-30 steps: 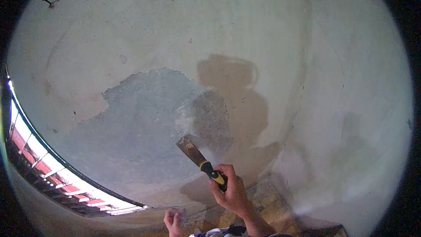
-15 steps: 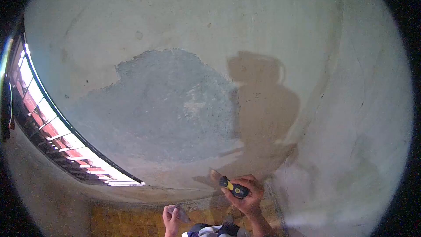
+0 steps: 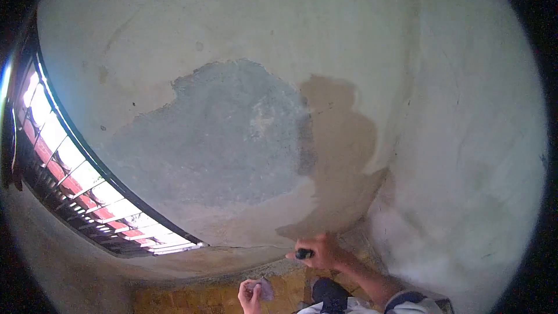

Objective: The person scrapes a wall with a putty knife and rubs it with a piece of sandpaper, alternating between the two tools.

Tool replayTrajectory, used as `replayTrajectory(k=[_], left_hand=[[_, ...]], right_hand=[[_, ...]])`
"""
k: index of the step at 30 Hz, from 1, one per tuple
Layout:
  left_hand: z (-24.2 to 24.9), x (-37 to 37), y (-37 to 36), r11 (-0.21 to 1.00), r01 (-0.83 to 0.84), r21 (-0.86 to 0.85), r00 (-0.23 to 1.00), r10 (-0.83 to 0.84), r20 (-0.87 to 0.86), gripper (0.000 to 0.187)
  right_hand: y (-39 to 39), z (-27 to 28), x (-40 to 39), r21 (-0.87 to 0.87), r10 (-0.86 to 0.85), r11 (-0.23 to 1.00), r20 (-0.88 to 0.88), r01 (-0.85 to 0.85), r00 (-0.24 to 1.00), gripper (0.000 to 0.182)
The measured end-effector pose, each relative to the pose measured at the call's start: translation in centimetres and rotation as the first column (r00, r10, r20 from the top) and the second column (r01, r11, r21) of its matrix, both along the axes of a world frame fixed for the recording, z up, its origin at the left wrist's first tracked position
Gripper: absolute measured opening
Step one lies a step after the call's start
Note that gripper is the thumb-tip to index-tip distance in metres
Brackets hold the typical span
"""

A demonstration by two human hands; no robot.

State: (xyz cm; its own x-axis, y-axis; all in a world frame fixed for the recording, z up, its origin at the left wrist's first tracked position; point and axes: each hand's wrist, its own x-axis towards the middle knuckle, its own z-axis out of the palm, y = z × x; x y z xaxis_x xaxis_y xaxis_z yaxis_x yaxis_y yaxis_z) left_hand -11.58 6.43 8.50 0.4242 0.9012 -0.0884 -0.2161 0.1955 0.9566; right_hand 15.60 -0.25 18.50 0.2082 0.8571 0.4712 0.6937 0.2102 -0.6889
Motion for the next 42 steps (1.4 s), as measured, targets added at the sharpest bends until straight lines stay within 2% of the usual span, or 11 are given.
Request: replayTrajectory(k=[4,6,13,16,19,23,26,30,34,39,42], left_hand=[[-5.2,-1.1,-2.2,0.996,-0.080,0.028,0.996,0.081,-0.031,0.014],[-5.1,-1.3,-2.7,0.994,-0.096,0.044,0.995,0.097,-0.023,0.013],[0.0,1.8,-2.5,0.954,-0.299,0.012,0.953,0.298,0.057,0.012],[-2.9,2.6,-1.0,0.889,-0.455,0.042,0.890,0.453,0.051,0.013],[-2.1,3.5,-0.7,0.892,-0.412,0.184,0.892,0.436,-0.116,0.013],[-4.3,6.0,0.5,0.911,-0.401,0.102,0.913,0.406,-0.040,0.014],[-3.4,7.3,0.8,0.929,-0.363,0.075,0.929,0.367,-0.039,0.015],[-3.7,7.9,1.5,0.917,-0.375,0.139,0.923,0.382,-0.033,0.016],[-3.8,7.8,1.5,0.880,-0.428,0.205,0.894,0.446,-0.049,0.016],[-4.5,5.9,1.0,0.878,-0.448,0.167,0.887,0.460,-0.041,0.013],[-2.3,5.1,0.0,0.897,-0.423,0.129,0.906,0.418,0.068,0.013]], right_hand=[[4.7,6.8,5.2,0.202,0.110,0.963,0.299,-0.176,0.948,0.061],[8.2,11.1,5.9,0.382,-0.013,0.895,0.541,-0.232,0.841,0.059],[13.1,20.4,1.0,0.339,0.205,0.601,0.810,-0.724,0.550,0.049],[19.6,22.5,7.9,0.416,0.008,0.721,0.794,-0.554,0.608,0.050],[18.1,23.9,8.9,0.465,-0.031,0.675,0.794,-0.573,0.607,0.050],[16.2,22.5,6.5,0.282,0.227,0.611,0.833,-0.740,0.505,0.049],[17.7,23.8,7.5,0.350,0.132,0.653,0.821,-0.672,0.555,0.050],[14.2,22.7,5.3,0.266,0.348,0.537,0.795,-0.801,0.497,0.048],[18.0,23.2,7.7,0.326,0.168,0.649,0.820,-0.688,0.547,0.049],[16.0,22.2,5.3,0.225,0.413,0.550,0.764,-0.804,0.496,0.051],[18.3,23.7,7.5,0.332,0.070,0.709,0.844,-0.622,0.531,0.054]])
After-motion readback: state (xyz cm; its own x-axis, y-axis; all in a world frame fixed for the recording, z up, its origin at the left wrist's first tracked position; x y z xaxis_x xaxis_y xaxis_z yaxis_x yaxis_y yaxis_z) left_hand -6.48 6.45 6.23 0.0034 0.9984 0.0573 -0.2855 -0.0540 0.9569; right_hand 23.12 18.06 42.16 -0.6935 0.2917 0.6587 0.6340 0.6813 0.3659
